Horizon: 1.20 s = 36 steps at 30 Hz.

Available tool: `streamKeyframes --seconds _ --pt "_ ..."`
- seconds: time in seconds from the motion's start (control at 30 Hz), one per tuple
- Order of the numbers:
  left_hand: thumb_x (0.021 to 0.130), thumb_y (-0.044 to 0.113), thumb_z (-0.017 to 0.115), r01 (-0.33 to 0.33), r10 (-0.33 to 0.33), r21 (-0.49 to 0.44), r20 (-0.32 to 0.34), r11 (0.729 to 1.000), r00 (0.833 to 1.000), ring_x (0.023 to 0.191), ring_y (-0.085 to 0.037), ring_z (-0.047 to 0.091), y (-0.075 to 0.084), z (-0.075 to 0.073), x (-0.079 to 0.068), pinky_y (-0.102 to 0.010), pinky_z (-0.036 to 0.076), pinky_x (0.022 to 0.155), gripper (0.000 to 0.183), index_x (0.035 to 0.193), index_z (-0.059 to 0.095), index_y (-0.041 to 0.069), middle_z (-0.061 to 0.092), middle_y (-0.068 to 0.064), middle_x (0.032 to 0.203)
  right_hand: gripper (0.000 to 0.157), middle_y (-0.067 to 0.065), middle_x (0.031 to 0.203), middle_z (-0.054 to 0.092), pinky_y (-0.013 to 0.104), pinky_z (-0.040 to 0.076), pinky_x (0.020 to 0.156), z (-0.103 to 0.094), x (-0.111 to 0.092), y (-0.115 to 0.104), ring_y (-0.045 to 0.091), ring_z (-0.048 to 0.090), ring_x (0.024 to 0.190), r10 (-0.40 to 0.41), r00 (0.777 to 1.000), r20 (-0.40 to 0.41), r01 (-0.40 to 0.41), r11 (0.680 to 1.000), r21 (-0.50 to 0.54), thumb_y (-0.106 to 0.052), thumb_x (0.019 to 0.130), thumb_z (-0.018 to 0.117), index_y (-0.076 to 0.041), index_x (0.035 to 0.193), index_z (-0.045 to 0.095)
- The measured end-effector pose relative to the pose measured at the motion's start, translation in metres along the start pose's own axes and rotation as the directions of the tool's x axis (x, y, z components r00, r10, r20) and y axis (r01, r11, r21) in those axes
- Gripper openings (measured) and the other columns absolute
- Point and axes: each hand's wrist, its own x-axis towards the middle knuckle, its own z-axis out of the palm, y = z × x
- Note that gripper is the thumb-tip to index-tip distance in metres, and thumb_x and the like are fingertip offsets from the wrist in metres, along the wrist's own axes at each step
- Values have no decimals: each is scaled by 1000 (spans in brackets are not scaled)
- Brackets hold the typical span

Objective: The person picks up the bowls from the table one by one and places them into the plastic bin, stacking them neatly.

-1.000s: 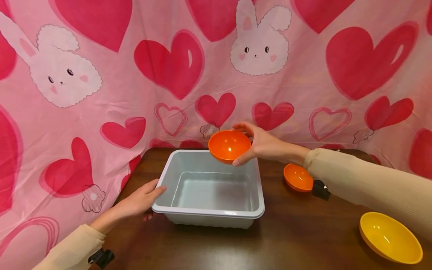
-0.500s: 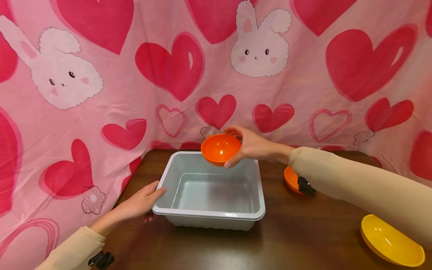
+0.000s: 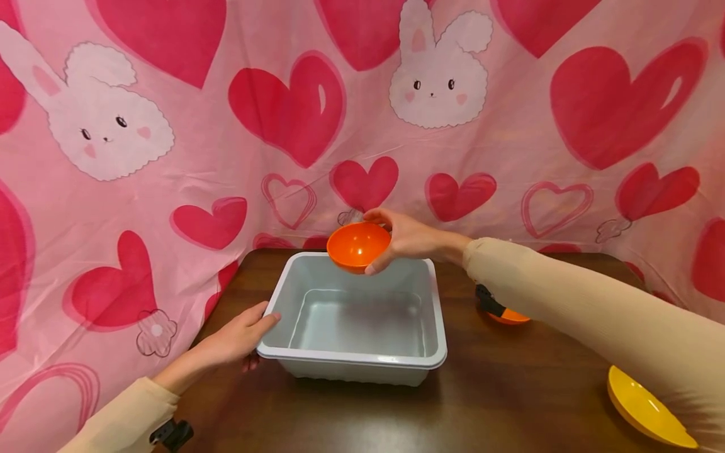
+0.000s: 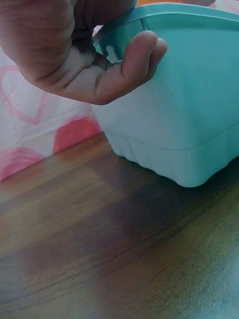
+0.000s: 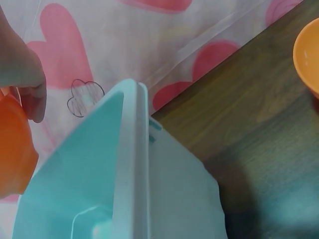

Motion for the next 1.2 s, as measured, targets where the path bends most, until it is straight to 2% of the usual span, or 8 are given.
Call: streamKeyframes --seconds 0.63,1.2 --pt "111 20 50 15 -15 12 -10 1000 1000 45 -24 58 2 1 1 -35 52 40 29 125 47 -5 58 -9 64 100 1 144 51 40 54 100 20 18 0 25 50 128 -6 997 72 5 1000 10 -26 69 97 -18 153 42" --pt "112 21 48 19 -19 -1 -20 1000 1000 43 -24 57 2 2 -1 -34 50 39 25 122 48 -3 57 -9 62 100 3 142 51 39 53 101 30 29 -8 26 50 128 -3 995 96 1 1000 28 -21 70 96 -13 153 42"
